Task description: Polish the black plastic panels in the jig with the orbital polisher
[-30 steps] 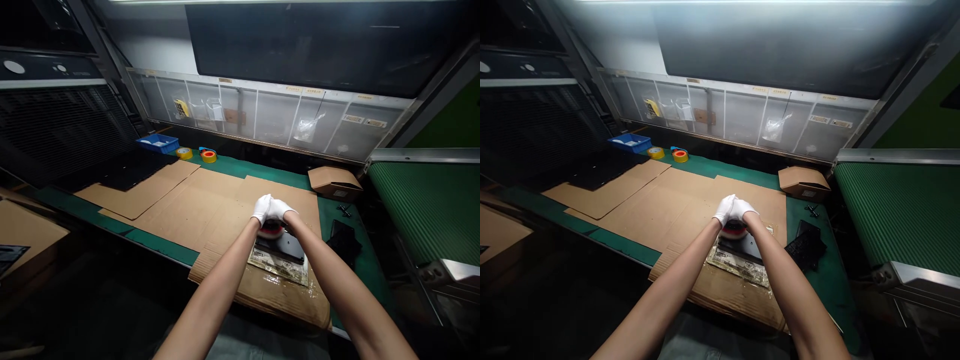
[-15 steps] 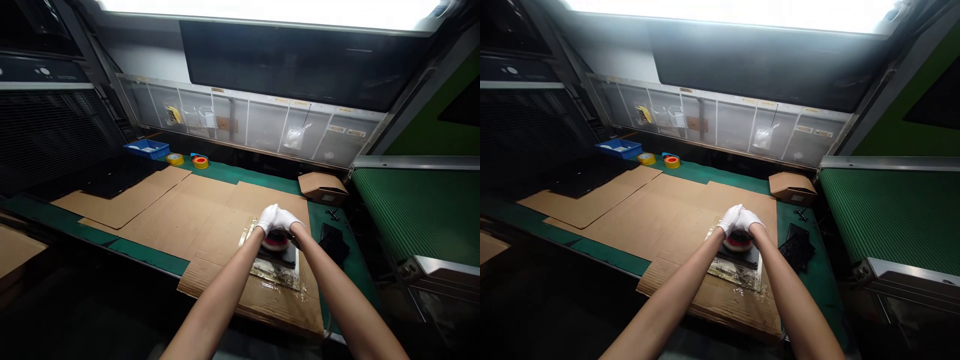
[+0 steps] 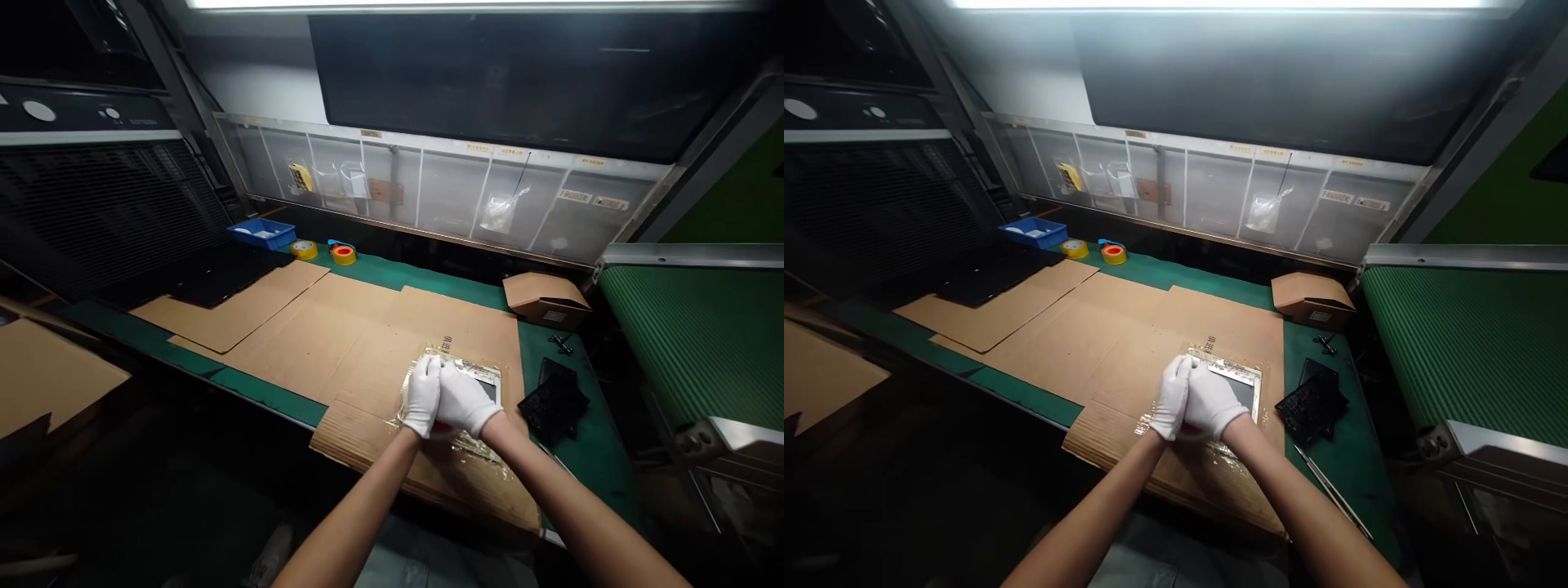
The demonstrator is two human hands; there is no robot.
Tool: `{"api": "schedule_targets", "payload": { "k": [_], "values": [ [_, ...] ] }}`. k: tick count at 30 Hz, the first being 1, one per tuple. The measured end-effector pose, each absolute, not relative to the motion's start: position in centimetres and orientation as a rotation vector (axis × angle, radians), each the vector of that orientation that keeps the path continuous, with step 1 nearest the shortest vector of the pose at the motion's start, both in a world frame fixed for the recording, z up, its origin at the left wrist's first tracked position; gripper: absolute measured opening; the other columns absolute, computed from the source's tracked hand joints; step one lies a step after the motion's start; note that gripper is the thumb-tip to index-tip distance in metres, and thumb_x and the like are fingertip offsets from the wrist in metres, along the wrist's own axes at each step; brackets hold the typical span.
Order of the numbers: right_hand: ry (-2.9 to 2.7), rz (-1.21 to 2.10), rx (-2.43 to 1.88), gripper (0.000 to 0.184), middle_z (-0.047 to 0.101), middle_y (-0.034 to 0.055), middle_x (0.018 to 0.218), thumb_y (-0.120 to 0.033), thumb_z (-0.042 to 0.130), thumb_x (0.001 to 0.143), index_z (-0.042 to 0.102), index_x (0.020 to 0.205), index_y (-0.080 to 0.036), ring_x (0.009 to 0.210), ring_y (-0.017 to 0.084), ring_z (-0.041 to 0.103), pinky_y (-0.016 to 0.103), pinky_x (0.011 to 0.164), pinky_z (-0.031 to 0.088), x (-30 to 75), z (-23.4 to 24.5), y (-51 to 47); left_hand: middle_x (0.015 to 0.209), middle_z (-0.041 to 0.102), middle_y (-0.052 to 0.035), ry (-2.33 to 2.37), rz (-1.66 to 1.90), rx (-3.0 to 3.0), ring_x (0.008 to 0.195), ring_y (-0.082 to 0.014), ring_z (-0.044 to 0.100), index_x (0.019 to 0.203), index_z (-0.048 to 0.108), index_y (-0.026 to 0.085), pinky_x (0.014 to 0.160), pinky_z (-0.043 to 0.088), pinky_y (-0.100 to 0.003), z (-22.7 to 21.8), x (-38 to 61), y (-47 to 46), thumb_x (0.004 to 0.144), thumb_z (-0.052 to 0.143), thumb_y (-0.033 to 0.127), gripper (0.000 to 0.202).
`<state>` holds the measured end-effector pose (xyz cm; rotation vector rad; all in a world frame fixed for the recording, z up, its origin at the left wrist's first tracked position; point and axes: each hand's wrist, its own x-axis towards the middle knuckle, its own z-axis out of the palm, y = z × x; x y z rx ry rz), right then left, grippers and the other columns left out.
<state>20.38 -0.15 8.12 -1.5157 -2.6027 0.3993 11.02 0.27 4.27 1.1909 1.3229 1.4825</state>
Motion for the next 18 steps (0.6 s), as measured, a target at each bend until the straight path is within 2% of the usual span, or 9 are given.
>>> {"api": "schedule_targets", "payload": {
  "k": [2,4,8,12,16,18],
  "values": [
    [-2.617,0.385,-1.505,0.055,0.061,0.0192,0.125,-0.027,0.069,0.087,0.054,0.137,-0.01,0.106,0.025,0.064,0.033,0.088,0.053,20.4,8.6,0.6,0.085,0.066,-0.0045,1.381,1.489,1.232,0.084,-0.0189,0.061,0.081,0.06,0.019,0.086,0.048,-0.032,4.2,11.5,0.7,0.097,0.045,0.038,0.028],
    [-2.56,0.385,-1.62,0.058,0.062,0.02,0.122,-0.027,0.067,0.086,0.051,0.139,-0.01,0.102,0.027,0.067,0.032,0.084,0.053,20.4,9.7,2.3,0.083,0.066,-0.0053,1.372,1.468,1.276,0.082,-0.0187,0.061,0.079,0.059,0.019,0.085,0.049,-0.033,4.8,11.9,3.1,0.098,0.042,0.033,0.029],
    [-2.355,0.357,-1.929,0.046,0.064,0.0174,0.114,-0.031,0.059,0.09,0.054,0.133,-0.014,0.095,0.027,0.07,0.032,0.079,0.052,20.6,11.5,4.0,0.076,0.064,-0.0055,1.304,1.413,1.344,0.075,-0.0176,0.059,0.071,0.054,0.018,0.081,0.049,-0.032,6.1,12.3,7.1,0.097,0.042,0.025,0.03],
    [-2.41,0.289,-1.835,0.045,0.064,0.0164,0.112,-0.027,0.06,0.088,0.055,0.13,-0.012,0.088,0.024,0.069,0.029,0.075,0.052,21.0,10.3,-0.1,0.079,0.063,-0.0043,1.308,1.425,1.409,0.078,-0.0186,0.059,0.074,0.056,0.02,0.082,0.048,-0.034,5.1,12.1,2.7,0.096,0.044,0.027,0.026],
    [-2.557,0.142,-1.619,0.04,0.063,0.0181,0.117,-0.02,0.054,0.091,0.058,0.129,-0.01,0.103,0.026,0.064,0.032,0.089,0.051,20.8,9.2,-2.8,0.083,0.063,-0.0052,1.384,1.545,1.459,0.083,-0.0199,0.059,0.078,0.056,0.021,0.084,0.047,-0.034,4.4,11.7,-1.4,0.098,0.039,0.03,0.027],
    [-2.51,0.108,-1.66,0.04,0.063,0.0183,0.116,-0.018,0.052,0.092,0.058,0.13,-0.009,0.103,0.026,0.064,0.032,0.088,0.051,20.5,9.4,-2.0,0.086,0.065,-0.0061,1.363,1.56,1.492,0.086,-0.0199,0.061,0.08,0.058,0.021,0.086,0.048,-0.033,4.8,11.6,-0.5,0.098,0.038,0.029,0.028]
  ]
}}
